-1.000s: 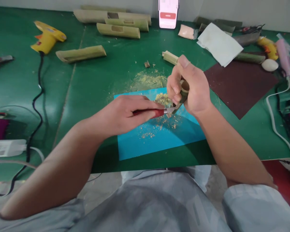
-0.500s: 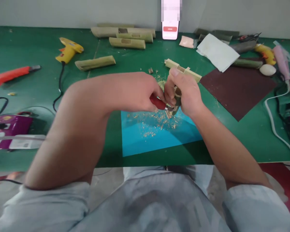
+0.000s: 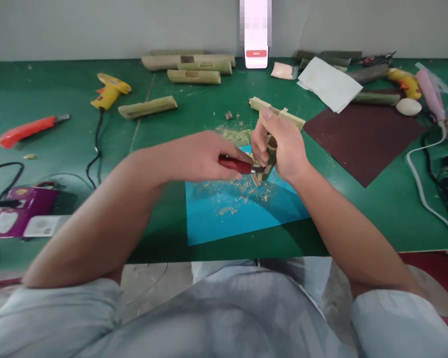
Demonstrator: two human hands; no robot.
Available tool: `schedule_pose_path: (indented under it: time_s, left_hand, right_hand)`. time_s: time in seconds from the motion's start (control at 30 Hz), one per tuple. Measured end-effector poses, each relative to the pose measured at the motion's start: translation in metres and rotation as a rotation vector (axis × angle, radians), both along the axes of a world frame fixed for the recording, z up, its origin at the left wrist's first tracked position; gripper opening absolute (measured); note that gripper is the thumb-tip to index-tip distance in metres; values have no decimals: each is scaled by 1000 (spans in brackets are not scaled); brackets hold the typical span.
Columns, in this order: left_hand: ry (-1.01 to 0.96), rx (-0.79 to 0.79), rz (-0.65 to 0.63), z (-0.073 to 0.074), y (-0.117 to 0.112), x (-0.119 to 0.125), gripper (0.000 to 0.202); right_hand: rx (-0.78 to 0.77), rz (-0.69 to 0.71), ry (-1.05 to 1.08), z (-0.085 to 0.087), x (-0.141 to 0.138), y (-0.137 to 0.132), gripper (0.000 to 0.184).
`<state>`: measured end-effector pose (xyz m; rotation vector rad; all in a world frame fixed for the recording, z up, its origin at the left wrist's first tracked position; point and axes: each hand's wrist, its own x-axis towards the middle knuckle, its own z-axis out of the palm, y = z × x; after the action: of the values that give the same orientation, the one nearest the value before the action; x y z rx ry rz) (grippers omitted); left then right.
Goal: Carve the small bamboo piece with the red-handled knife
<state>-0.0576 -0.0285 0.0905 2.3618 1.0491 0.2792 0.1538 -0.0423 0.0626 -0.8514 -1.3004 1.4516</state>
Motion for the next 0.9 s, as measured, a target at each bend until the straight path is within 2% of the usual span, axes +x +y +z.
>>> schedule_pose_path:
  time_s: [0.07,0.2,0.37,0.5,0.67,0.9]
  left_hand:
    - [118,-106,-28,3,-12,1,34]
    - [170,-81,64,7,-28,4,49]
    - [88,-85,-13,8,-30,-4,33]
    - [-25,-96,-75,0,-28,-14,32]
    - [-104,-75,-51,-11,-34,-18,34]
    - [-125,-54,-60,-15,-35,-19,36]
  right_hand:
    - [1,24,-14,1,0,-1,73]
    - [16,24,-45,1,-3,-2,75]
    - [9,71,-50,1,-2,-3,77]
    - [-5,83,-56,2,-1,-5,76]
    - [29,71,-44,2,-1,-6,75]
    - [27,129,15,3,1,-5,72]
